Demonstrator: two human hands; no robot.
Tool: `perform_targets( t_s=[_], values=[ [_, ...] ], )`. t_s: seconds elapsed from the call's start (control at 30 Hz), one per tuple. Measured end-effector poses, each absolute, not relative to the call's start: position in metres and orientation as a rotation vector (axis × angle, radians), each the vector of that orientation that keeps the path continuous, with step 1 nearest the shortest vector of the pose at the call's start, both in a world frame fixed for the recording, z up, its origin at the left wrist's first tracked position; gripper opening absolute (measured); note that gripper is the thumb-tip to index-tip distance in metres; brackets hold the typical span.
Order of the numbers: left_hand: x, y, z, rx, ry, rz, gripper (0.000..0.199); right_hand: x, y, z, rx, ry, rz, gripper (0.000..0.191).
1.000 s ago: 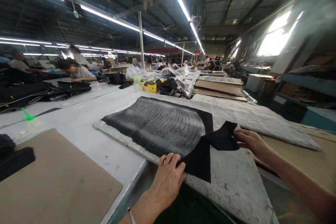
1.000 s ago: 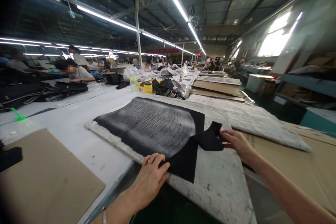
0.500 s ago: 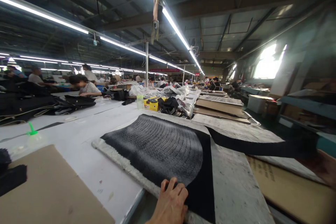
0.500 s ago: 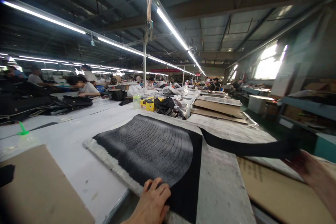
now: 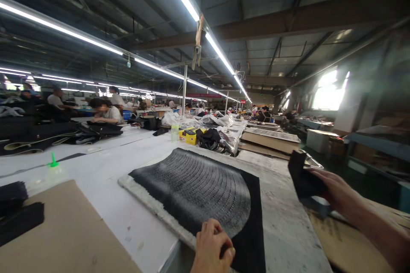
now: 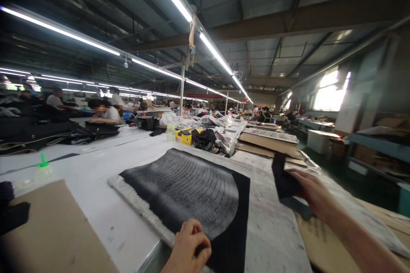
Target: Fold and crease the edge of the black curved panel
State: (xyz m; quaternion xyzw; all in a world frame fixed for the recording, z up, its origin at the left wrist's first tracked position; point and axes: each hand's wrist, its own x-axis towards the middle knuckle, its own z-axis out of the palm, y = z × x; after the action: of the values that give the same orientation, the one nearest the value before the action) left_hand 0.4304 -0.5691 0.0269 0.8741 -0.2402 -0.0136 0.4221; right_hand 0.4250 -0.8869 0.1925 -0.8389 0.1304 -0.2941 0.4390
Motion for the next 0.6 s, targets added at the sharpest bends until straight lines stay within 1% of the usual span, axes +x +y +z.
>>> perform_targets(
  t_s=[0.13,0.2,0.23,0.3,0.4,0.5,0.6],
  values=[
    [0.415,-0.538,0.07,1.746,-0.402,-0.17,0.051,0.437,-0.8,0.169,-2.107,0.015,-0.344,0.028],
    [0.405,-0.515,0.089,1.619,-0.254,-0.202,0.065,0.438,-0.739,0.148,-2.137,-0.106,-0.214,0.022],
    [0.4,-0.503,0.097,1.596,-0.177,-0.198,0.068,0.436,-0.707,0.138,-2.151,-0.161,-0.162,0.017],
    [0.389,-0.474,0.108,1.591,-0.026,-0.165,0.068,0.429,-0.646,0.118,-2.177,-0.271,-0.083,0.012],
    [0.374,-0.424,0.107,1.603,0.181,-0.117,0.052,0.414,-0.566,0.097,-2.223,-0.433,-0.064,0.012],
    [0.354,-0.365,0.09,1.548,0.34,-0.05,0.038,0.399,-0.496,0.083,-2.247,-0.589,-0.033,0.014],
    [0.322,-0.298,0.067,1.442,0.459,0.049,0.034,0.379,-0.434,0.066,-2.215,-0.773,0.048,0.013]
  ],
)
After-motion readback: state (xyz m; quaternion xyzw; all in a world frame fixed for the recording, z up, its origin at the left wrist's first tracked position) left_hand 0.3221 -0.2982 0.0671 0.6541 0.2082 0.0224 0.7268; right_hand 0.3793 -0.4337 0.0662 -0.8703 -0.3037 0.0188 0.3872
